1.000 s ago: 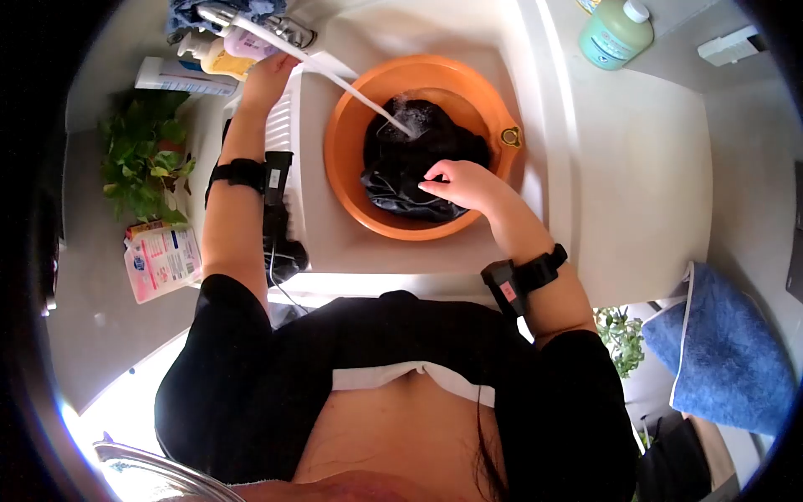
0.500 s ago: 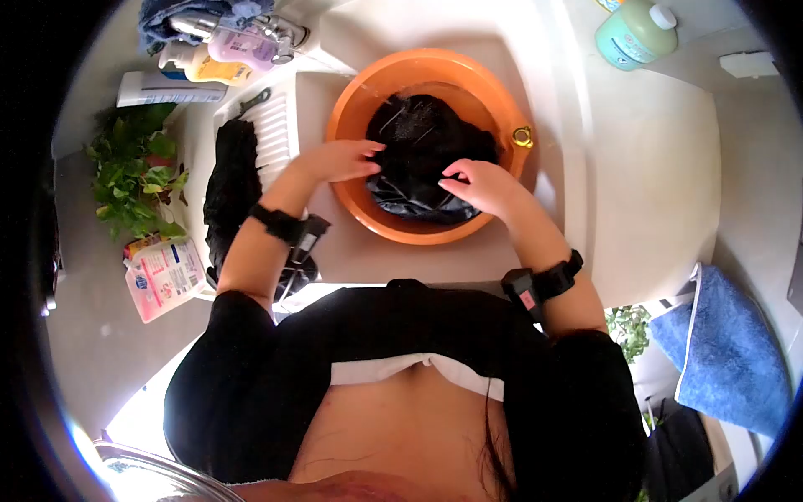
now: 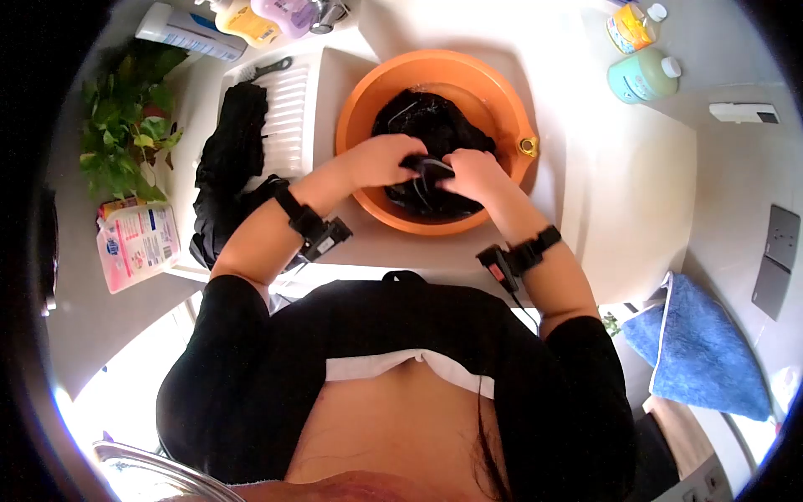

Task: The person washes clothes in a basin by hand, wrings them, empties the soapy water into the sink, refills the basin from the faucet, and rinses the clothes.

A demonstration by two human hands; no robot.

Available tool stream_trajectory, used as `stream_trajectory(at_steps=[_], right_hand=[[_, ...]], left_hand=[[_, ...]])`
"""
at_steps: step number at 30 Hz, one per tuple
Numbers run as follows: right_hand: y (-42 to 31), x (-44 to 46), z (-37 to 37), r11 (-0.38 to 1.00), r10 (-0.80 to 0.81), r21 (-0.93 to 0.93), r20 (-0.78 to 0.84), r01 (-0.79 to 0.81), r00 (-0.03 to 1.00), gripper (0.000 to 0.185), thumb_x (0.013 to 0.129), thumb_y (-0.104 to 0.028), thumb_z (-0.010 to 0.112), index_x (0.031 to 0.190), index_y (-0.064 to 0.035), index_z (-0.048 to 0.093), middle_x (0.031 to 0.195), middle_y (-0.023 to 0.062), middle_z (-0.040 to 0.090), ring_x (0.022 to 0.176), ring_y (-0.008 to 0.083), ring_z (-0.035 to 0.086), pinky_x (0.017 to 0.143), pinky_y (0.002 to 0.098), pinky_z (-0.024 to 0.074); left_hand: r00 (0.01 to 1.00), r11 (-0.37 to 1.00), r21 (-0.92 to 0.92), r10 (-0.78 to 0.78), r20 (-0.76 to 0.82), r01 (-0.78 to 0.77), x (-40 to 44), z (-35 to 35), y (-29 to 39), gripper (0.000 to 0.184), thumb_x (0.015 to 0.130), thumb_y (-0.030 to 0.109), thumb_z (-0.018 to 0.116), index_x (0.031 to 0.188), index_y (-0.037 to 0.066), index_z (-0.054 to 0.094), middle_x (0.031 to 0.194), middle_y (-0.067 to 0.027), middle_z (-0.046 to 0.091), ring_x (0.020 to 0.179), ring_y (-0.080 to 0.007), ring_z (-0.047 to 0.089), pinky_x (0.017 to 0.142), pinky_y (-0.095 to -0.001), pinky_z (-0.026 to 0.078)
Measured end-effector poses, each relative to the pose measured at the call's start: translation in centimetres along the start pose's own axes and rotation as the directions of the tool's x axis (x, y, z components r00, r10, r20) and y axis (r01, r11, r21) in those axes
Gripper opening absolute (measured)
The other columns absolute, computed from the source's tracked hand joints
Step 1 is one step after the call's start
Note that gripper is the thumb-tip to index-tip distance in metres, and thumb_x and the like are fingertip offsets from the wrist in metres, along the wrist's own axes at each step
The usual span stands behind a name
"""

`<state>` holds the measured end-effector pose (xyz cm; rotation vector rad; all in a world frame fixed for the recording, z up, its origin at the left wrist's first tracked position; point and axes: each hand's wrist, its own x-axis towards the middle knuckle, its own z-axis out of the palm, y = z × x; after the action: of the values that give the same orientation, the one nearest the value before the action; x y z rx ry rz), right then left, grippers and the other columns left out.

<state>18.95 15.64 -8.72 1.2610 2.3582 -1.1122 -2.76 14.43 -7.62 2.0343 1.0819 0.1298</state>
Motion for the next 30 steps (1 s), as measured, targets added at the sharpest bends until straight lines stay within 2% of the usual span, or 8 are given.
stream_trajectory(at_steps=[4, 8, 10, 12, 14, 20, 24, 30], right_hand=[[-0.6, -0.7, -4.2, 0.958, -0.22, 0.167, -0.103, 0.235, 0.97, 0.032, 0.082, -0.027, 0.061, 0.101, -0.0022, 0.062, 0.095, 0.0188, 0.063, 0.093, 0.0354, 0.059, 0.081, 0.0399, 0.0465], [-0.5, -3.1, -8.0, 0.768, -0.165, 0.635, 0.081, 0.077, 0.983, 0.03, 0.091, -0.021, 0.054, 0.11, 0.0018, 0.058, 0.109, 0.0089, 0.062, 0.097, 0.0193, 0.059, 0.085, 0.0329, 0.0456], [-1.0, -4.7, -7.8, 0.095, -0.149, 0.973, -0.195, 0.21, 0.969, 0.031, 0.093, -0.019, 0.05, 0.117, 0.0006, 0.054, 0.111, 0.0066, 0.061, 0.099, 0.0157, 0.058, 0.087, 0.0325, 0.0461], [-0.8, -5.0, -8.9, -0.209, -0.184, 0.932, -0.335, 0.296, 0.924, 0.03, 0.095, -0.018, 0.047, 0.118, -0.0009, 0.053, 0.111, 0.0086, 0.062, 0.101, 0.0191, 0.059, 0.09, 0.0347, 0.0469], [-0.3, -5.3, -10.5, -0.227, -0.111, 0.912, -0.372, 0.341, 0.922, 0.031, 0.094, -0.022, 0.047, 0.117, -0.0016, 0.054, 0.111, 0.0097, 0.062, 0.102, 0.0206, 0.059, 0.091, 0.0365, 0.0472], [3.0, -6.9, -13.5, -0.14, 0.066, 0.819, -0.553, 0.556, 0.831, 0.044, 0.097, -0.029, 0.035, 0.127, 0.001, 0.044, 0.127, 0.0141, 0.052, 0.115, 0.0249, 0.052, 0.1, 0.04, 0.0412], [6.0, -5.8, -12.7, -0.038, 0.248, 0.805, -0.566, 0.592, 0.786, 0.039, 0.094, -0.02, 0.045, 0.129, -0.0039, 0.042, 0.124, 0.0115, 0.054, 0.113, 0.0245, 0.053, 0.097, 0.0402, 0.0432], [7.0, 0.7, -7.1, 0.254, 0.422, 0.88, -0.475, 0.403, 0.772, 0.066, 0.082, -0.002, 0.056, 0.14, -0.006, 0.025, 0.125, 0.012, 0.049, 0.112, 0.0226, 0.05, 0.097, 0.0352, 0.0402]], left_hand=[[0.967, 0.851, -0.485, -0.095, 0.235, 0.201, 0.0, -3.3, -3.8, 0.101, 0.062, 0.032, 0.081, 0.142, 0.006, 0.026, 0.131, -0.0175, 0.047, 0.118, -0.0216, 0.046, 0.099, -0.0323, 0.037], [0.963, 0.985, -0.171, 0.03, 0.269, 0.017, 0.3, -0.8, -6.0, 0.111, 0.048, 0.027, 0.088, 0.141, 0.011, 0.029, 0.139, -0.0137, 0.039, 0.129, -0.0276, 0.036, 0.106, -0.0371, 0.027], [0.963, 0.999, 0.041, 0.004, 0.271, -0.016, 1.8, 0.9, -4.5, 0.109, 0.048, 0.032, 0.087, 0.139, 0.015, 0.031, 0.14, -0.0118, 0.036, 0.13, -0.0273, 0.034, 0.104, -0.042, 0.029], [0.985, 0.971, -0.237, 0.007, 0.17, 0.034, 3.5, 2.3, -2.9, 0.093, 0.053, 0.03, 0.085, 0.133, 0.015, 0.04, 0.136, -0.01, 0.042, 0.126, -0.0259, 0.039, 0.101, -0.0418, 0.032], [0.996, 0.892, -0.45, 0.072, 0.052, -0.041, 3.9, 1.8, -0.4, 0.064, 0.062, 0.019, 0.081, 0.12, 0.009, 0.057, 0.124, -0.0116, 0.056, 0.118, -0.0258, 0.048, 0.1, -0.0341, 0.036], [0.972, 0.72, -0.654, -0.191, 0.135, 0.233, 0.5, -0.4, 3.9, 0.065, 0.069, 0.025, 0.076, 0.125, 0.004, 0.05, 0.116, -0.0133, 0.06, 0.108, -0.0216, 0.055, 0.095, -0.0327, 0.039], [0.966, 0.664, -0.745, -0.144, -0.213, -0.065, -0.9, -0.6, 5.0, 0.063, 0.07, 0.023, 0.069, 0.125, 0.002, 0.047, 0.112, -0.0202, 0.059, 0.106, -0.0291, 0.057, 0.093, -0.0323, 0.043], [0.761, 0.768, -0.531, -0.569, -0.311, 0.358, 0.5, -0.8, -1.3, 0.064, 0.082, 0.019, 0.059, 0.138, 0.01, 0.029, 0.125, -0.0237, 0.049, 0.113, -0.0329, 0.052, 0.097, -0.0354, 0.04]])
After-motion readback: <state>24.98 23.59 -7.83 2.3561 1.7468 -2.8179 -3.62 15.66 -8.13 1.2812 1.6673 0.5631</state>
